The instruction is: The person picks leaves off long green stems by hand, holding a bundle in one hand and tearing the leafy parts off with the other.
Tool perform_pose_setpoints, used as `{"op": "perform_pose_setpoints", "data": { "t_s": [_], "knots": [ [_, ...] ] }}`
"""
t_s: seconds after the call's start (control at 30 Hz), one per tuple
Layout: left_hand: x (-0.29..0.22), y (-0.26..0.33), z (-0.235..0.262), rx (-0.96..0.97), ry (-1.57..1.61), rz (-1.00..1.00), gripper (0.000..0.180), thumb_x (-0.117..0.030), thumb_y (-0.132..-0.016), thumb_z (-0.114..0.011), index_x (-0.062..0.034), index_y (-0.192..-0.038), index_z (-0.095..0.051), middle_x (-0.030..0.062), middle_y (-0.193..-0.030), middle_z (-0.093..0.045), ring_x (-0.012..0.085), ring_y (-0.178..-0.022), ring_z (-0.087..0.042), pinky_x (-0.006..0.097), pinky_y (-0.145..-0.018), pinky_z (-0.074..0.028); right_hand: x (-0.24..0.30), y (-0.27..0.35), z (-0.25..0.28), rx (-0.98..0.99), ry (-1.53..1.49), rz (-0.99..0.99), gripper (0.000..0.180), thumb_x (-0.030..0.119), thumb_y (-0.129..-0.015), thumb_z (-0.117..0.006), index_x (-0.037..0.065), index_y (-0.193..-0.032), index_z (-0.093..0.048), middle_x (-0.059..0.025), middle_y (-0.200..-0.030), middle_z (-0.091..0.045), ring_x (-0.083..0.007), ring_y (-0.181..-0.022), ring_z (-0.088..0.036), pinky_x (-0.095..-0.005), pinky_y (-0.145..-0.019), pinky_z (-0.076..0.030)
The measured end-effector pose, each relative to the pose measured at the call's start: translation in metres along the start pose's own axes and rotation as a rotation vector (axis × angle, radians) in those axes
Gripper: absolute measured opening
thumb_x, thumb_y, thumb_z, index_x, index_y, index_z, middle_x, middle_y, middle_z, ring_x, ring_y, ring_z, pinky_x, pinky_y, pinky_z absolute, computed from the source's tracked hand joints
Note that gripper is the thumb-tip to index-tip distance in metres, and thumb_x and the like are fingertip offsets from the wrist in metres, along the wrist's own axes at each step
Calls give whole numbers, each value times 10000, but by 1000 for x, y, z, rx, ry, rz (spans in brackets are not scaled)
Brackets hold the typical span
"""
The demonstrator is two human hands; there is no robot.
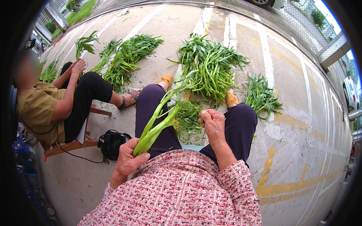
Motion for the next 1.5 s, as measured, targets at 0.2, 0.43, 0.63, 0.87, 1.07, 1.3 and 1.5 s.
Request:
{"op": "perform_pose_setpoints", "data": {
  "t_s": [0.2, 0.43, 0.63, 0.87, 1.07, 1.3, 1.5],
  "knots": [
    [1, 0, 1, -6, -14, -32, 235, -6, -789, -700, 0, -1010, -622, -45, -813, -516, 38, -713, -442, 199, -636, -378, 0, 0, -2, -17, 8, 85, 110, 67, -876, -605, -19, -878, -673, -11, -708, -633, -47, -573, -503, -200, -532, -414],
    [5, 1, 2, -7, -29, -46, 226, -8, -785, -700, 0, -997, -622, -42, -800, -504, 45, -706, -439, 206, -631, -377, 2, 3, -5, 9, 61, 128, 114, 35, -863, -601, -25, -921, -679, -6, -728, -638, -58, -601, -528, -199, -581, -445],
    [5, 1, 2, -3, -41, -29, 221, -9, -790, -696, 7, -997, -620, -34, -811, -520, 47, -711, -452, 210, -637, -392, 15, 7, -11, 20, 361, 380, 191, 1, -829, -604, -9, -1001, -686, -75, -925, -647, -163, -853, -615, -261, -756, -484],
    [3, 0, 2, 17, -88, -61, 277, -4, -783, -714, 15, -1043, -621, -41, -832, -551, 27, -704, -456, 193, -629, -389, 40, 19, -30, 62, 400, 528, 173, 23, -836, -628, 11, -996, -692, -107, -985, -638, -218, -929, -619, -293, -799, -486],
    [0, 0, 0, 23, -83, -45, 218, -14, -790, -692, 11, -996, -623, -24, -804, -544, 46, -709, -473, 213, -636, -407, 60, 25, -44, 107, 534, 654, 202, 38, -828, -661, 28, -1028, -687, -116, -994, -632, -231, -948, -618, -301, -802, -489],
    [1, 0, 0, 40, -147, -54, 271, 19, -762, -716, 14, -1017, -625, -32, -832, -541, 43, -720, -472, 203, -642, -396, 78, 34, -64, 195, 708, 895, 126, 66, -784, -671, 51, -909, -668, -97, -924, -615, -293, -868, -610, -375, -751, -502],
    [-1, -1, -4, 47, -204, -71, 234, -17, -785, -694, 16, -1005, -620, 21, -800, -598, 63, -695, -526, 233, -638, -446, 76, 37, -66, 113, 752, 848, 46, 54, -771, -643, 38, -810, -625, -90, -817, -597, -292, -785, -606, -379, -695, -496]
  ]
}}
Point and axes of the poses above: each hand's wrist, its own y-axis away from the middle knuckle, its own z-axis out of the back of the hand, x = y × z, the point moved 4 cm from there along -y, towards the middle knuckle
